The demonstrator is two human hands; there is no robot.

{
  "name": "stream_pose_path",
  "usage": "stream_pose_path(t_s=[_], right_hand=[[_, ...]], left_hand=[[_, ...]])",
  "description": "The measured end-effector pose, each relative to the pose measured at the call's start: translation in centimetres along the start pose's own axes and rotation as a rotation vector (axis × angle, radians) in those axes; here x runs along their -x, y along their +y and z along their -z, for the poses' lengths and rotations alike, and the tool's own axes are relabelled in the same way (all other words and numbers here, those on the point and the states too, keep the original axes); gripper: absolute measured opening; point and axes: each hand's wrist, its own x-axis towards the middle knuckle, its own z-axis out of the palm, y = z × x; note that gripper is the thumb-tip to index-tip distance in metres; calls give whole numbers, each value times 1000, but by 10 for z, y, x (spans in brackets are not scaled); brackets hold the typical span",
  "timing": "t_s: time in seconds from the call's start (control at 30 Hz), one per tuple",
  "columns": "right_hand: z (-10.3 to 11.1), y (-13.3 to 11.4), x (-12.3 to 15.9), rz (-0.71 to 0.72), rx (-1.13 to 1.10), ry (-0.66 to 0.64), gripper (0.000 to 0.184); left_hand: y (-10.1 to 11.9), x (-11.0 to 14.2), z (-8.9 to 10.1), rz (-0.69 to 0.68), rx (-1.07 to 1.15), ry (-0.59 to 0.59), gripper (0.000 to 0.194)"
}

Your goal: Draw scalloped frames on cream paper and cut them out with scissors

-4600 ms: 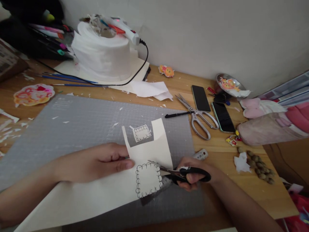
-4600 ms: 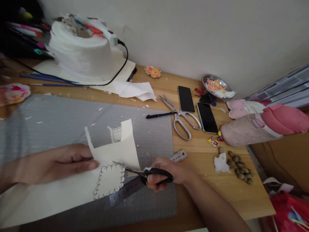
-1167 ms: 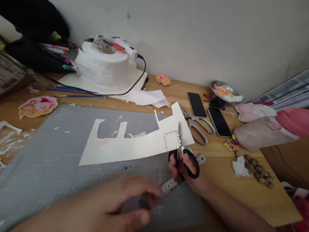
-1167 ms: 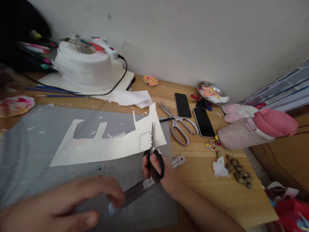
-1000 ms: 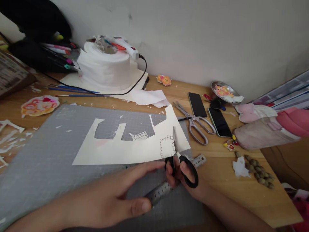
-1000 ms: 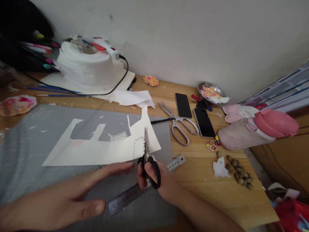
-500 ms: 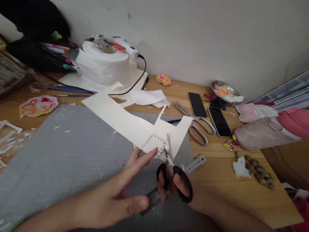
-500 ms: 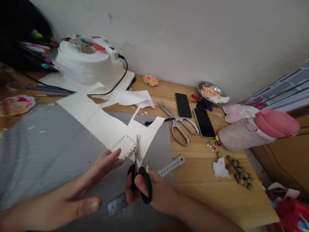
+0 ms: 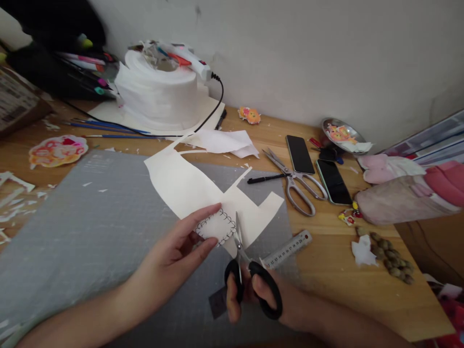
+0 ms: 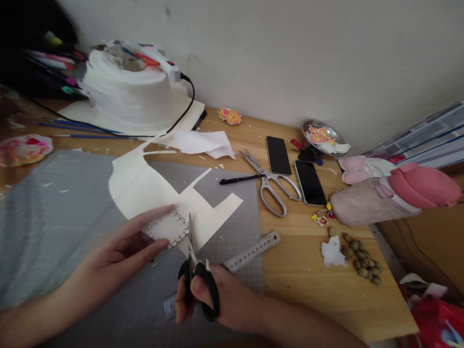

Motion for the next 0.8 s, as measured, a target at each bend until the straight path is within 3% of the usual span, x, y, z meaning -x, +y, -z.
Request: stream_pose_path(t_s=[0.13, 0.43, 0.8], right_hand=[[1, 6, 0, 21, -185, -18, 68], [8, 22, -2, 28, -194, 12, 66], [14, 1, 3, -51, 32, -13, 67]], left_hand=[[-2, 1, -2, 7, 21, -26, 54], [-1, 0, 1, 8, 11, 1, 52], [-4, -5, 14, 30, 140, -122, 50]])
